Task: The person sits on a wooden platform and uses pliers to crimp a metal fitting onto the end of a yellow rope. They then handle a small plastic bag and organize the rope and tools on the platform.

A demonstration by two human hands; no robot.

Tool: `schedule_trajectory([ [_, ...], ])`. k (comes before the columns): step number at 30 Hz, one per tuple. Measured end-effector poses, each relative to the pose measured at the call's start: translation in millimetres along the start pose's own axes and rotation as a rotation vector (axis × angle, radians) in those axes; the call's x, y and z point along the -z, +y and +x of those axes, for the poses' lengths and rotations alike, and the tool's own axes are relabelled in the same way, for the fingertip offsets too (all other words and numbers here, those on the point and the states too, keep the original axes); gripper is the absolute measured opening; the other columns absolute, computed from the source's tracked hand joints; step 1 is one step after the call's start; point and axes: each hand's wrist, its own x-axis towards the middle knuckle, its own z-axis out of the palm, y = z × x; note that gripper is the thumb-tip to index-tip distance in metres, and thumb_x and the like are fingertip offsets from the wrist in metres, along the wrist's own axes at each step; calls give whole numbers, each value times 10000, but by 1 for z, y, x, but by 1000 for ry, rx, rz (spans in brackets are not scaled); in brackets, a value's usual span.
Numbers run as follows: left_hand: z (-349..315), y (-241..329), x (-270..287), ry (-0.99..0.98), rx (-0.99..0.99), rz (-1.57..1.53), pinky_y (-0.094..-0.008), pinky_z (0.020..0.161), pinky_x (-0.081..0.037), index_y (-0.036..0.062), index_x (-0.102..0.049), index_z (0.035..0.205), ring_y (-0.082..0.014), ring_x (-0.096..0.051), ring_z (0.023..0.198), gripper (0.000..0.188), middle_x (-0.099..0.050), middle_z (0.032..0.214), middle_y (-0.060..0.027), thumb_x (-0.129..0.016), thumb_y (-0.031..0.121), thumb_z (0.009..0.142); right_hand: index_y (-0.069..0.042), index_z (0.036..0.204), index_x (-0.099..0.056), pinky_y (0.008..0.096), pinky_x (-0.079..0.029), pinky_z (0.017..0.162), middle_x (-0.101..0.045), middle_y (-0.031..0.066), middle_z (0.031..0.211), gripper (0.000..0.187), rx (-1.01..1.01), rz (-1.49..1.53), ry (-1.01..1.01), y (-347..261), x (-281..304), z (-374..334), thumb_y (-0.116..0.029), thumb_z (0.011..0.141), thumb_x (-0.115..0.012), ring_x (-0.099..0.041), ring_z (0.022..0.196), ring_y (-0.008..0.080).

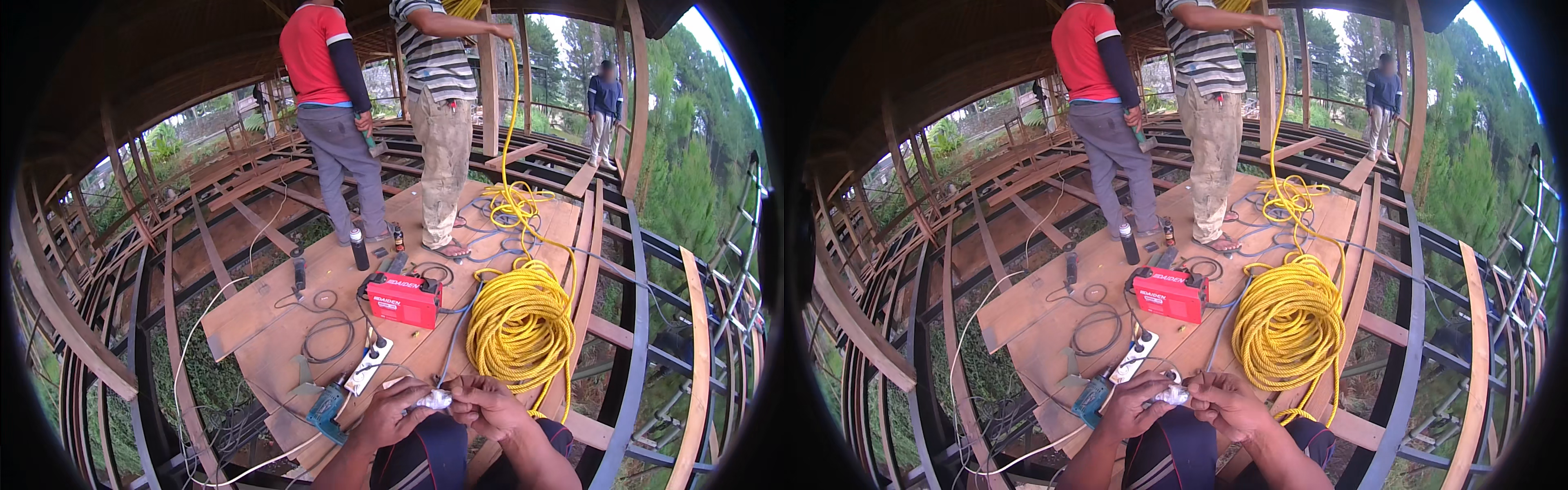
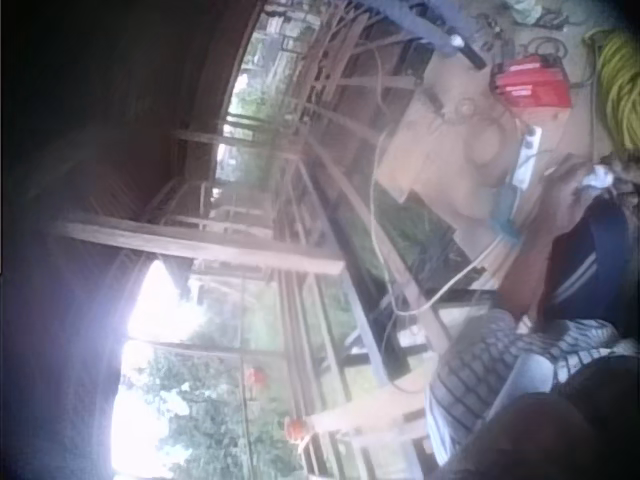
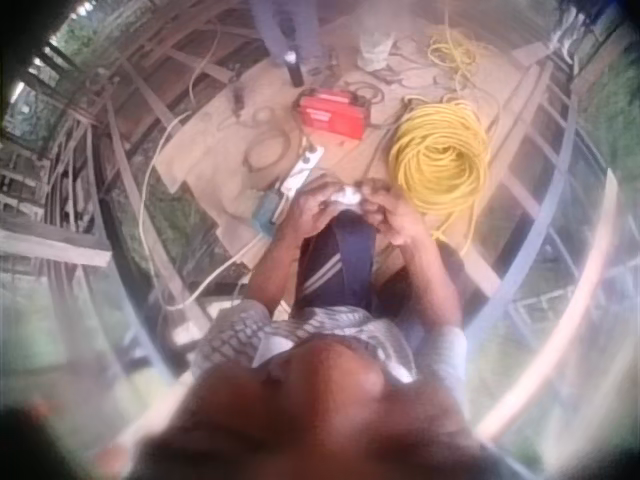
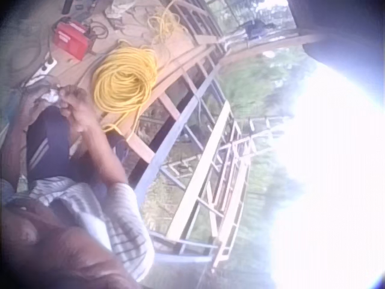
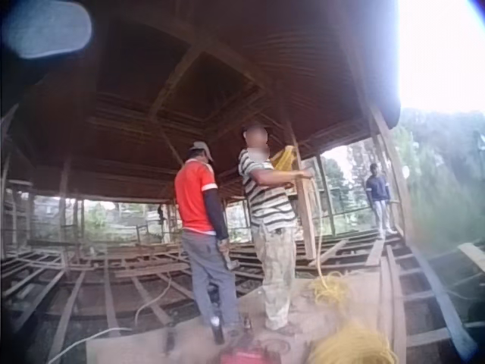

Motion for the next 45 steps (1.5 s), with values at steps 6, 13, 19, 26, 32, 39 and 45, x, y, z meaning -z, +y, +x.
schedule_trajectory([
  [6, -1, -19, -20, -199, -10, 89, -388, 708, -565, 11, -641, 1116, -319, -682, 865, 254, -628, 1051, -127, -691, 114, 890, -10, 838, -625, 251, -418, 628, -550, 21, 786, 103, 37, -537, 92, -24, 8, 4, -56, 919, -668, -554, 708, 97],
  [13, 18, -35, -44, 42, 130, 20, -388, 687, -548, -33, -619, 1167, -314, -677, 818, 475, -617, 1041, -157, -664, -49, 694, -6, 972, -617, 363, -541, 715, -581, 104, 1027, 212, 895, -2009, 178, 17, -3, 16, -72, 774, -654, -645, 807, 256],
  [19, 17, -36, -66, 275, 123, -5, -357, 726, -541, -59, -646, 1127, -308, -678, 839, 332, -654, 983, -174, -670, -52, 796, -25, 1019, -659, 309, -524, 692, -589, 81, 1069, 333, 1038, -2185, 147, 13, 13, -1, -123, 701, -669, -644, 852, 184],
  [26, 49, -31, -128, 299, 240, -277, -322, 730, -472, -79, -590, 1161, -184, -592, 811, 287, -604, 910, -89, -561, 136, 973, -3, 1073, -612, 371, -575, 831, -532, 187, 1257, 220, 1235, -1464, 53, -26, 80, -33, -13, 858, -659, -638, 1072, 322],
  [32, 148, -6, -185, 340, 347, -919, -191, 533, -372, 24, -416, 1455, -40, -477, 643, 523, -553, 884, -3, -585, 254, 1018, 6, 1261, -499, 475, -453, 984, -510, 227, 1301, 446, 901, -1156, 549, -24, 145, -104, -143, 879, -674, -552, 1172, 418],
  [39, 154, -75, -287, -884, 4, -566, -355, 1121, -221, -4, -101, 1540, -290, -209, 1377, 981, -193, 1507, -227, -718, 403, 896, -29, 1142, -643, 475, -525, 887, -674, 189, 1115, 386, -377, -1857, 212, -6, 143, -92, -355, 938, -623, -653, 1054, 366],
  [45, 66, -174, -204, -1356, 335, -311, -370, 1131, -356, -33, -376, 1465, -281, -469, 1355, 731, -460, 1481, -195, -627, 440, 967, 9, 1182, -635, 410, -557, 866, -714, 192, 1036, 327, 17, -1447, 65, 7, 174, -99, -155, 904, -694, -706, 973, 337],
])
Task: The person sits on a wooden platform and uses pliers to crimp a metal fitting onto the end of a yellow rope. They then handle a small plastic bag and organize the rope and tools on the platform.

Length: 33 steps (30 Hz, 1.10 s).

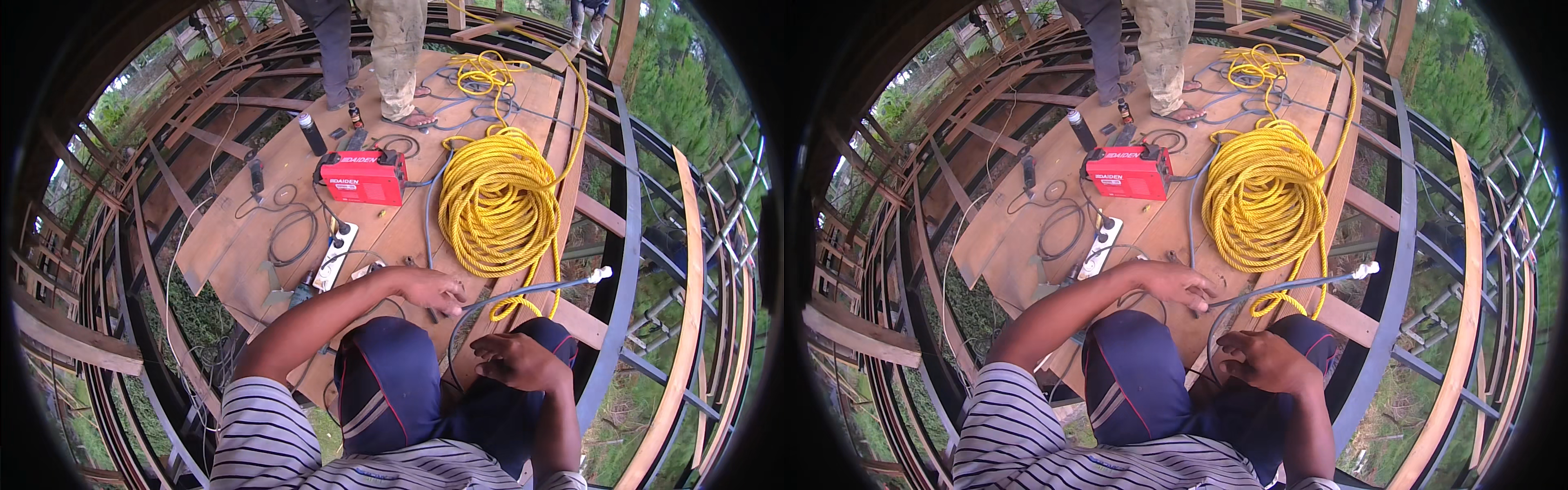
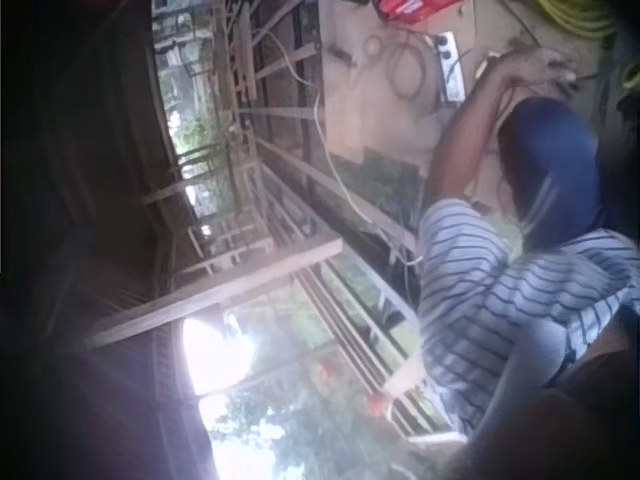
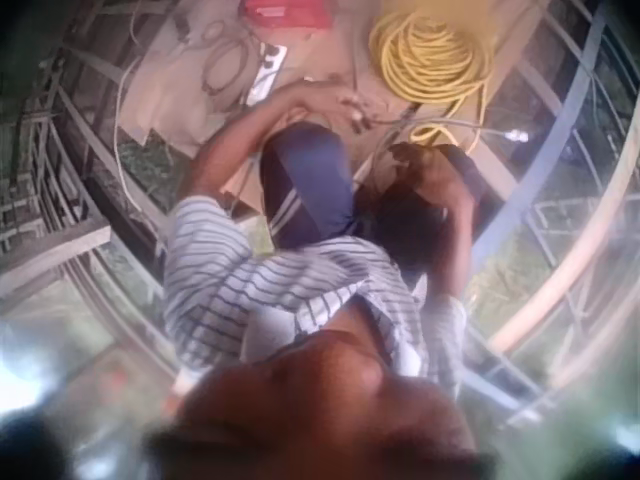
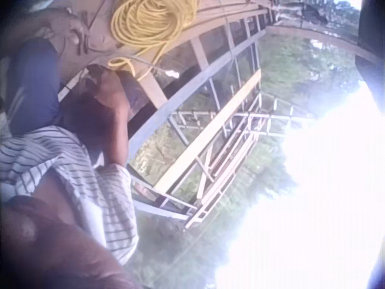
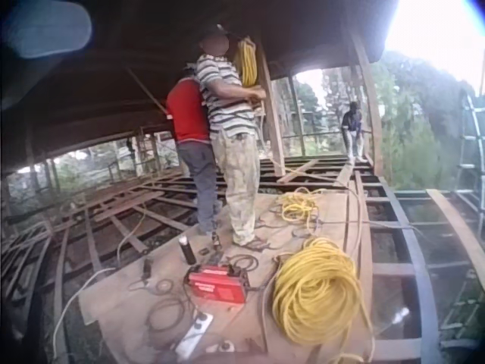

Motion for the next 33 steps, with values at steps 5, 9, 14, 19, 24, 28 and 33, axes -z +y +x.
schedule_trajectory([
  [5, -126, -94, -74, 495, 329, -720, -339, 1010, -475, -28, -580, 1321, -174, -627, 1147, 482, -664, 1239, -140, -621, 327, 997, 7, 1160, -652, 407, -553, 853, -719, 183, 1061, 309, -41, -71, 108, 76, 34, 63, -148, 893, -679, -701, 988, 336],
  [9, -180, -132, -177, 1021, 93, -1210, -291, 851, -547, -67, -640, 1218, -158, -693, 933, 454, -715, 1094, -119, -568, 332, 1014, -21, 1231, -637, 431, -524, 897, -705, 176, 1124, 369, -197, -242, 35, 173, 48, 160, -225, 923, -646, -676, 1043, 348],
  [14, -168, -154, -247, 1414, 187, -1305, -310, 857, -533, -44, -630, 1214, -168, -672, 939, 423, -695, 1087, -110, -550, 324, 1022, 14, 1204, -641, 457, -524, 901, -688, 239, 1136, 483, -303, -477, -177, 237, 55, 266, -315, 853, -675, -661, 1068, 389],
  [19, -140, -105, -166, 1386, 262, -1065, -328, 863, -520, -22, -621, 1211, -179, -651, 945, 393, -674, 1080, -100, -532, 315, 1031, -5, 1221, -611, 502, -516, 920, -669, 289, 1131, 541, -454, -385, 360, 298, -20, 355, -406, 859, -628, -652, 1054, 441],
  [24, -147, -30, -122, 1428, 341, -743, -346, 869, -506, 0, -611, 1208, -189, -630, 952, 363, -654, 1073, -90, -514, 307, 1039, -30, 1401, -422, 537, -489, 980, -439, 239, 1354, 546, -461, -333, 421, 209, -79, 323, -301, 941, -535, -526, 1224, 460],
  [28, -132, 1, -117, 1333, 384, -499, -361, 874, -495, 18, -604, 1206, -197, -614, 957, 340, -638, 1067, -82, -500, 300, 1046, -89, 1410, -472, 460, -499, 998, -500, 168, 1355, 472, -404, -435, 316, 239, -53, 243, -282, 981, -443, -533, 1244, 393],
  [33, -163, 36, -193, 1261, 756, -233, -379, 881, -481, 41, -595, 1202, -208, -593, 963, 312, -617, 1060, -72, -482, 291, 1054, -117, 1294, -545, 536, -406, 970, -483, 163, 1322, 506, -225, -337, 692, 206, 71, 273, -322, 851, -674, -483, 1227, 334],
])
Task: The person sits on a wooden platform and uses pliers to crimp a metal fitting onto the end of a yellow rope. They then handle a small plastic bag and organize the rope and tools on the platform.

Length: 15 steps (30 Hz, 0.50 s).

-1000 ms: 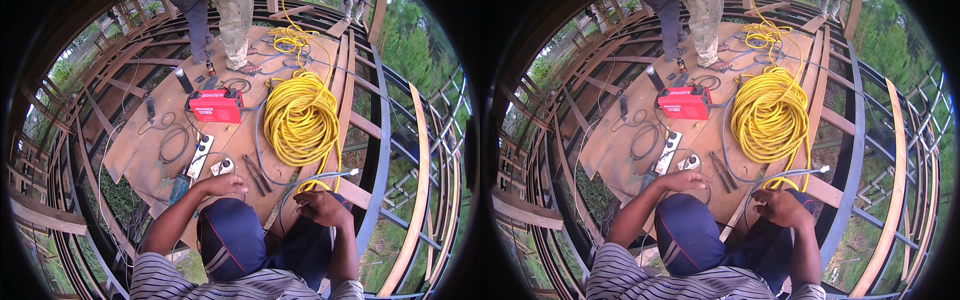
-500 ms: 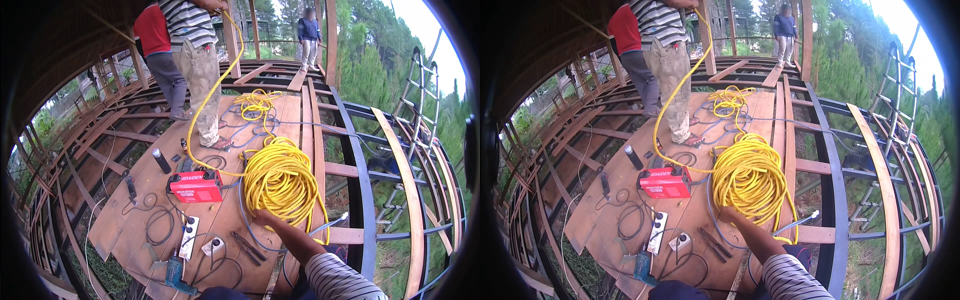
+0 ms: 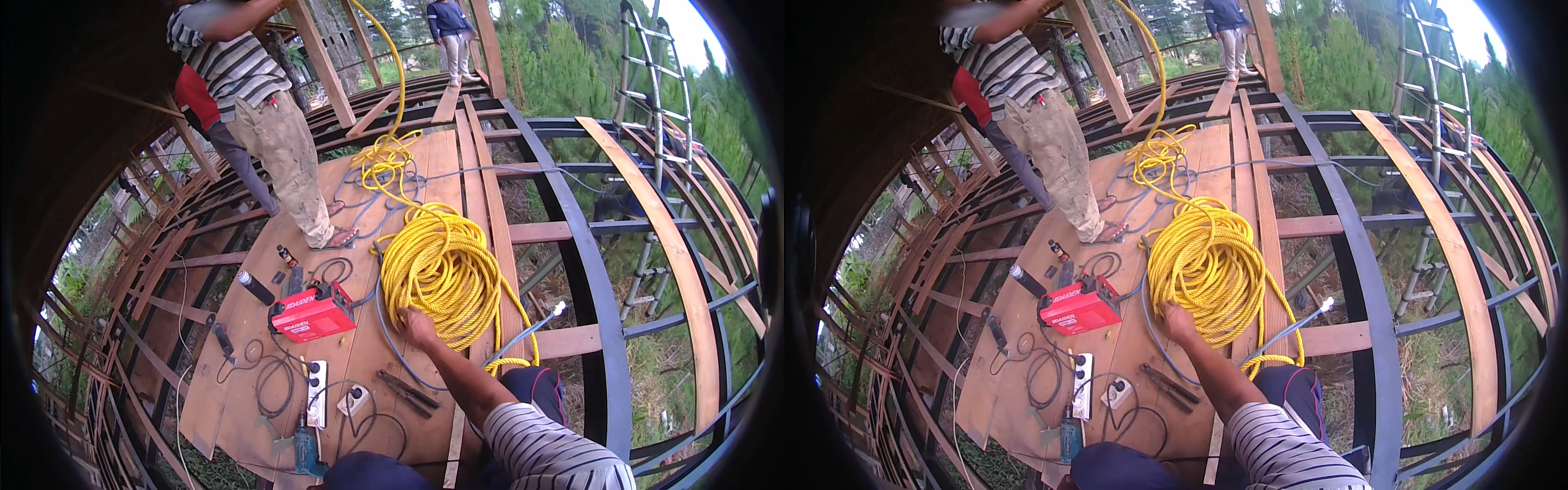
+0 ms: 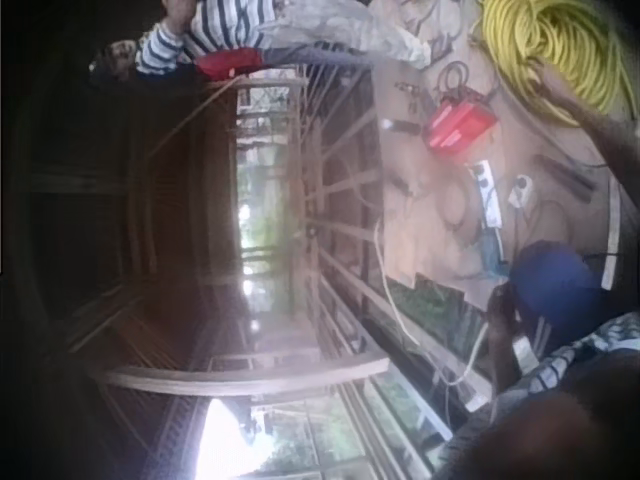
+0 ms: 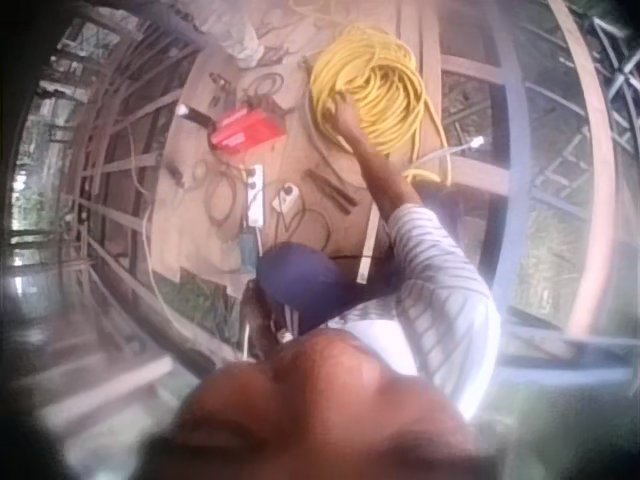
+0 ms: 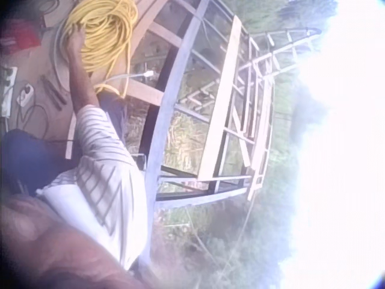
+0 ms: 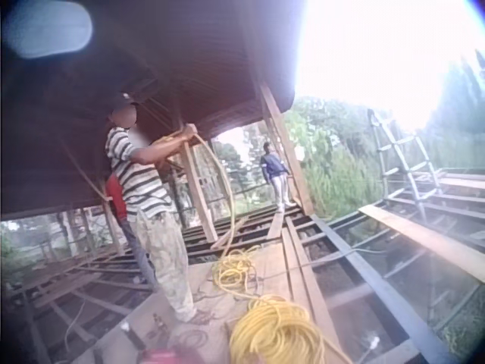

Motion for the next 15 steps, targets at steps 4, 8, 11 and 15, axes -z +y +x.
schedule_trajectory([
  [4, -2, -1, -6, 33, -53, -673, -343, 871, -493, 35, -609, 1141, -191, -604, 990, 247, -631, 1057, -87, -539, 236, 1016, -138, 1527, -329, 624, -252, 1121, -190, 189, 1621, 926, -316, -66, 715, 72, 107, 61, -391, 774, -805, -232, 1484, 364],
  [8, 58, 66, 8, 140, -68, -535, -342, 868, -493, 39, -612, 1125, -188, -603, 986, 243, -630, 1058, -86, -552, 243, 1008, -205, 1616, -51, 768, -185, 1081, 46, 216, 1663, 1309, -240, -38, 568, 102, 141, 126, -557, 654, -865, -35, 1533, 424],
  [11, 87, 99, 29, 185, -93, -461, -341, 865, -493, 41, -614, 1113, -185, -602, 982, 241, -630, 1059, -86, -561, 248, 1002, -136, 1591, 118, 774, -195, 1082, -90, 285, 1635, 1516, -395, 362, 163, 110, 126, 206, -657, 573, -878, -75, 1518, 455],
  [15, 130, 136, 55, 228, -132, -393, -340, 861, -493, 45, -617, 1098, -182, -600, 977, 238, -629, 1059, -85, -574, 255, 993, -241, 1594, -106, 643, -154, 1173, -148, 162, 1656, 1024, -160, -205, -43, 146, -10, 209, -727, 803, -537, -125, 1513, 451],
])
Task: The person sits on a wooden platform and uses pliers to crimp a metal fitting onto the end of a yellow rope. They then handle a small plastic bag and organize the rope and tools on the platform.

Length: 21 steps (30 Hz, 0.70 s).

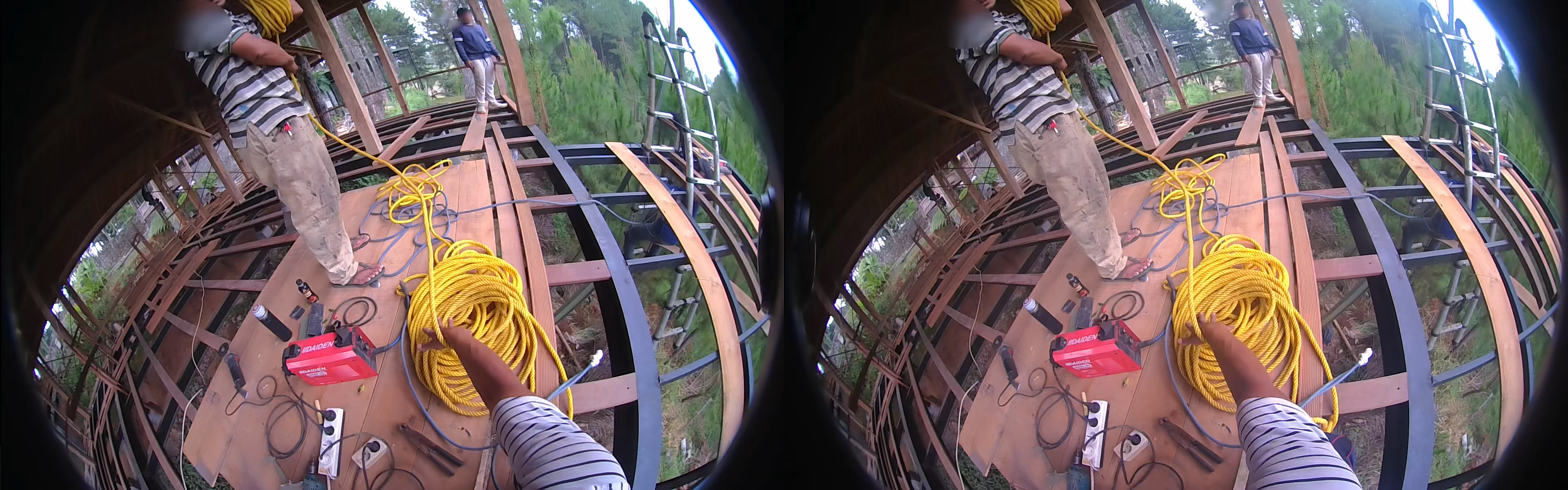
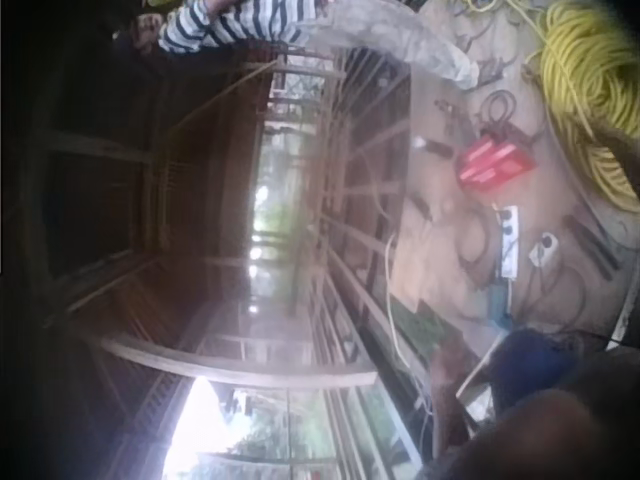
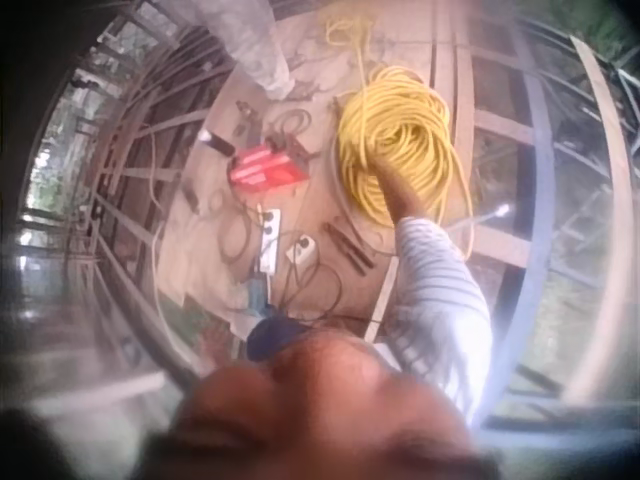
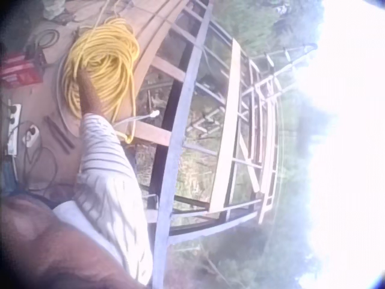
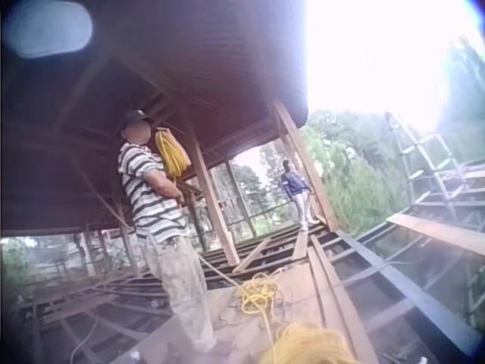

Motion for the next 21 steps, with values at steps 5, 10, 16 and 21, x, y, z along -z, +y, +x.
schedule_trajectory([
  [5, 33, 31, -12, -51, -93, 86, -339, 856, -492, 50, -620, 1079, -178, -598, 972, 236, -628, 1061, -83, -590, 263, 983, -197, 1468, -505, 474, -187, 1231, -375, 108, 1588, 568, 39, 318, 87, -8, -85, -109, -516, 1050, -292, -227, 1510, 362],
  [10, 152, 28, -146, -574, -331, 77, -440, 1019, -426, -21, -496, 1338, -290, -533, 1188, 648, -545, 1273, -189, -737, 348, 864, -274, 1582, -273, 667, -53, 1191, -159, 71, 1674, 717, 162, 130, -491, 15, -40, -82, -623, 973, -419, -103, 1519, 440],
  [16, 313, 109, -334, -197, -989, 1305, -694, 1150, -141, 140, -539, 1430, -389, -66, 1535, 717, -185, 1648, -134, -684, 531, 846, -309, 1606, -154, 719, 12, 1158, -108, 93, 1681, 871, 350, -276, -303, 13, -47, -151, -631, 894, -539, -86, 1545, 351],
  [21, 351, 148, -305, -570, -715, 2139, -612, 1080, -303, 137, -754, 1079, -335, -618, 1134, 674, -705, 1117, -96, -496, 728, 883, -294, 1607, -166, 659, 43, 1184, -117, 93, 1679, 978, 359, -226, -231, 18, -37, -188, -884, 836, -286, -93, 1544, 336],
])
